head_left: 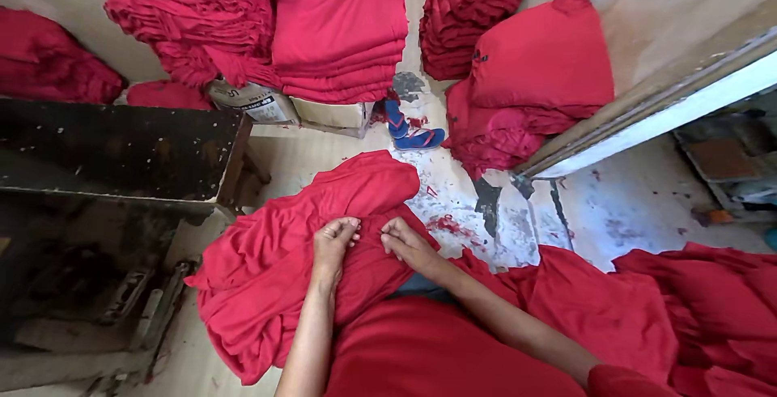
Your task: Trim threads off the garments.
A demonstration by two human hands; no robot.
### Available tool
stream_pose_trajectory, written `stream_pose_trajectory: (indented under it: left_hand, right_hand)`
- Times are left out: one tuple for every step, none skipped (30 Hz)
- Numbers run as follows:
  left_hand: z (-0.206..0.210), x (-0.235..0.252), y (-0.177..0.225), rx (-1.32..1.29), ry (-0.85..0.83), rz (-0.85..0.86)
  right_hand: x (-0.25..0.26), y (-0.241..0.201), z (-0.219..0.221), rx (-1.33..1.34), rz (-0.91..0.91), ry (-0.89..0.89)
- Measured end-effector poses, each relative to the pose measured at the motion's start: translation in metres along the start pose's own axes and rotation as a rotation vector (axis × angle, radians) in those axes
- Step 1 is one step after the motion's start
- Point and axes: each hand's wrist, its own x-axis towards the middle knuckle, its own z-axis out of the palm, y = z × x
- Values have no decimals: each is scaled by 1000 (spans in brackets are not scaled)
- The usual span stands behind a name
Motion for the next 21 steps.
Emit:
stream_pose_trajectory:
  left_hand:
    - [0,0,0,-7,4,3]
    - [0,-1,0,-11,5,8]
    - [0,-1,1,-20,3,13]
    - [0,-2,1,-31,-1,15]
    - [0,-2,2,-37,-4,14]
    - [0,-3,2,-37,-7,19]
    - [0,-3,2,-38,-8,24]
    - [0,-3,1,-41,-11,29]
    - [0,-3,1,-43,-16,34]
    - [0,-3,0,-46,-22,40]
    - [-1,-3,-1,-49,-30,45]
    - [-1,-3,-1,-55,-35,52]
    - [-1,-4,-2,-63,-38,56]
    - [-1,-4,-2,-77,-37,60]
    - [-2,-4,-3,-104,-32,62]
    - [-2,-4,-3,-142,-27,63]
    - [-3,-4,-3,-186,-26,63]
    - [-4,-5,-2,-225,-33,61]
    - [-5,-7,-2,-238,-47,68]
    - [-6,-9,-2,-209,-70,90]
    - [-7,-12,-4,-122,-98,117]
  right_hand:
    - [1,-3,1,-43,1,0]
    - [2,-6,2,-88,4,1]
    - [3,-9,2,-137,14,1]
    - [4,-12,3,-185,24,0]
    - [6,-14,5,-230,34,2]
    - [7,-16,6,-272,47,0]
    - [9,-19,7,-315,62,-2]
    - [10,-22,8,-357,75,-6]
    - [11,-25,9,-399,84,-9]
    - [12,-26,10,-438,89,-12]
    - [13,-28,11,-470,92,-13]
    - [13,-29,13,-497,87,-10]
    - [14,-30,13,-517,84,-9]
    - [14,-31,14,-527,79,-6]
    - [14,-31,14,-519,75,-3]
    - [14,-29,13,-484,73,2]
    - [14,-25,11,-412,65,14]
    - [13,-20,9,-303,48,40]
    - [12,-13,8,-166,27,78]
    - [11,-6,6,-15,24,113]
    - [10,-1,4,124,36,142]
